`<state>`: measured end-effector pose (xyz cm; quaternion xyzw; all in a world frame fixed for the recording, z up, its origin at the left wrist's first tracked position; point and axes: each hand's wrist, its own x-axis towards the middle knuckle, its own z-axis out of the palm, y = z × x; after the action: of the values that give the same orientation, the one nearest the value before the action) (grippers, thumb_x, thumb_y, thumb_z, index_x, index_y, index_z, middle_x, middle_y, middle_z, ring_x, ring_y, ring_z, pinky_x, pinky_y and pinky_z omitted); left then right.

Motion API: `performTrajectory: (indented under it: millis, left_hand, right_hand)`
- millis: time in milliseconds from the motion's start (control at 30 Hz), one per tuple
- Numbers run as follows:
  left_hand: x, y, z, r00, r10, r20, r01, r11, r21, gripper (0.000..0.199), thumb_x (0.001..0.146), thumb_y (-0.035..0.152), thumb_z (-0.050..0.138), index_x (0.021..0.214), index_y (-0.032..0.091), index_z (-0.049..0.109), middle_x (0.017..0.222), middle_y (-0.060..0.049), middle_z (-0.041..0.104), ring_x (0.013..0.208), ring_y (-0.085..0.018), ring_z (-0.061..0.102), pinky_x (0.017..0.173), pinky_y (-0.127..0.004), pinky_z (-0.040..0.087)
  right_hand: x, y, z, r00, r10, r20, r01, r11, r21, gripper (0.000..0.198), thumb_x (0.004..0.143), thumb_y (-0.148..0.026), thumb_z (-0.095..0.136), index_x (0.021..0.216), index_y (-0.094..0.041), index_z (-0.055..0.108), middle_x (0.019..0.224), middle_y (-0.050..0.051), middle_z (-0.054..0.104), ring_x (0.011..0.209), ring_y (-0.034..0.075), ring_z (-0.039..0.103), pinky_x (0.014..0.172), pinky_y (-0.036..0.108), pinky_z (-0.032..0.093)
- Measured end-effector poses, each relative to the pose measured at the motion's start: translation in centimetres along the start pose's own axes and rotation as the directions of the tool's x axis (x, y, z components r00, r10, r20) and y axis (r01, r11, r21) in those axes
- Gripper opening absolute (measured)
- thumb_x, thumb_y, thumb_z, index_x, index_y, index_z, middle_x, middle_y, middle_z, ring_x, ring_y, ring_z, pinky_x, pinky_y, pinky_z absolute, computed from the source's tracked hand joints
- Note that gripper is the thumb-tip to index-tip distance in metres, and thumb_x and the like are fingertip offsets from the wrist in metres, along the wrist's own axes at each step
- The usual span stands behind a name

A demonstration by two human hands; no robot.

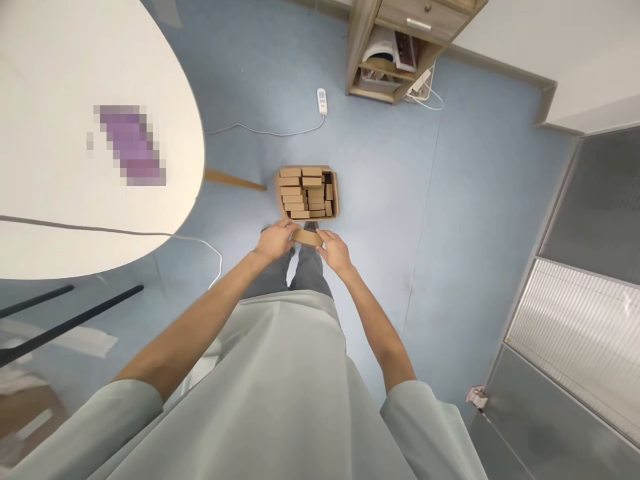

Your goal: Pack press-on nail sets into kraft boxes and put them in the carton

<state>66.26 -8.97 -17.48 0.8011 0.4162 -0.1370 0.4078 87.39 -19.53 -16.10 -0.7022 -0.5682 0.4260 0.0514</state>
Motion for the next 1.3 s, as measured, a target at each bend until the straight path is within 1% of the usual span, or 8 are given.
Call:
performTrajectory:
  millis: [200,333,467,667,833,1000,1133,1300]
  left_hand:
    - [3.1,-1.4,0.8,0.999,-0.048,-0.019,0.048,0.999,0.025,0.048,0.093,0.009,0.058,0.138,0.019,0.071,0.136,-0.016,0.069,0.127,-0.034,0.066,0.106,-0.045,0.056]
    - [5.8,-2.8,2.0,0.999,-0.049,-0.011,0.050,0.998,0.038,0.053,0.094,0.010,0.055,0.146,0.014,0.066,0.138,-0.018,0.067,0.125,-0.036,0.067,0.103,-0.048,0.057]
    - [9.2,-4.9,4.0,0.998,-0.062,-0.027,0.062,0.998,0.014,0.055,0.094,0.011,0.056,0.148,0.015,0.063,0.141,-0.019,0.066,0.127,-0.036,0.066,0.105,-0.049,0.056]
    - [15.1,-8.5,7.8,0.993,-0.090,-0.073,0.091,0.996,0.007,0.050,0.097,0.012,0.054,0.146,0.014,0.063,0.139,-0.019,0.067,0.124,-0.036,0.066,0.104,-0.049,0.056]
    - [19.7,-11.7,11.2,0.991,-0.100,-0.086,0.104,0.993,0.048,0.041,0.100,0.013,0.055,0.139,0.011,0.065,0.132,-0.019,0.069,0.115,-0.034,0.068,0.098,-0.046,0.056]
    - [23.7,-15.0,14.1,0.987,-0.143,-0.075,0.150,0.985,0.085,0.036,0.100,0.014,0.053,0.134,0.013,0.066,0.135,-0.020,0.066,0.121,-0.035,0.063,0.100,-0.047,0.053]
    - [25.8,-17.0,15.5,0.978,-0.182,-0.105,0.188,0.981,0.044,0.033,0.102,0.016,0.050,0.131,0.016,0.066,0.135,-0.019,0.065,0.124,-0.036,0.062,0.102,-0.048,0.052]
    - [26.7,-18.2,15.5,0.979,-0.184,-0.085,0.187,0.982,0.029,0.027,0.103,0.017,0.052,0.125,0.014,0.068,0.130,-0.020,0.065,0.120,-0.035,0.064,0.099,-0.048,0.054]
  right_hand:
    - [4.1,1.3,0.6,0.996,0.000,0.090,0.009,0.995,-0.100,0.049,0.101,-0.017,0.068,0.150,-0.016,0.063,0.142,0.016,0.062,0.124,0.030,0.068,0.108,0.044,0.061]
    - [7.6,2.9,1.6,0.996,0.028,0.081,-0.015,0.987,-0.158,0.046,0.102,-0.014,0.062,0.147,-0.015,0.062,0.142,0.017,0.059,0.123,0.030,0.067,0.105,0.044,0.062]
    - [11.5,5.1,3.1,0.997,0.037,0.067,-0.023,0.980,-0.198,0.046,0.100,-0.011,0.059,0.146,-0.017,0.062,0.143,0.017,0.057,0.121,0.029,0.067,0.102,0.045,0.063]
    - [17.7,9.2,6.2,0.997,0.073,0.031,-0.064,0.971,-0.229,0.046,0.100,-0.010,0.056,0.145,-0.018,0.060,0.143,0.018,0.053,0.116,0.029,0.067,0.096,0.045,0.065]
    - [22.7,12.5,9.2,0.990,0.139,0.018,-0.131,0.963,-0.238,0.047,0.099,-0.009,0.054,0.145,-0.020,0.060,0.141,0.016,0.053,0.105,0.023,0.068,0.088,0.040,0.065]
    - [27.5,14.7,12.5,0.985,0.172,0.008,-0.165,0.955,-0.248,0.045,0.100,-0.010,0.053,0.143,-0.024,0.059,0.137,0.014,0.056,0.104,0.023,0.069,0.088,0.037,0.063]
    - [30.5,15.9,14.7,0.977,0.214,0.012,-0.203,0.941,-0.272,0.046,0.101,-0.012,0.055,0.145,-0.027,0.058,0.138,0.014,0.058,0.108,0.027,0.070,0.092,0.041,0.062]
    - [32.5,17.0,16.6,0.965,0.261,0.013,-0.249,0.936,-0.249,0.048,0.103,-0.012,0.054,0.148,-0.027,0.056,0.139,0.014,0.058,0.108,0.027,0.071,0.095,0.044,0.061]
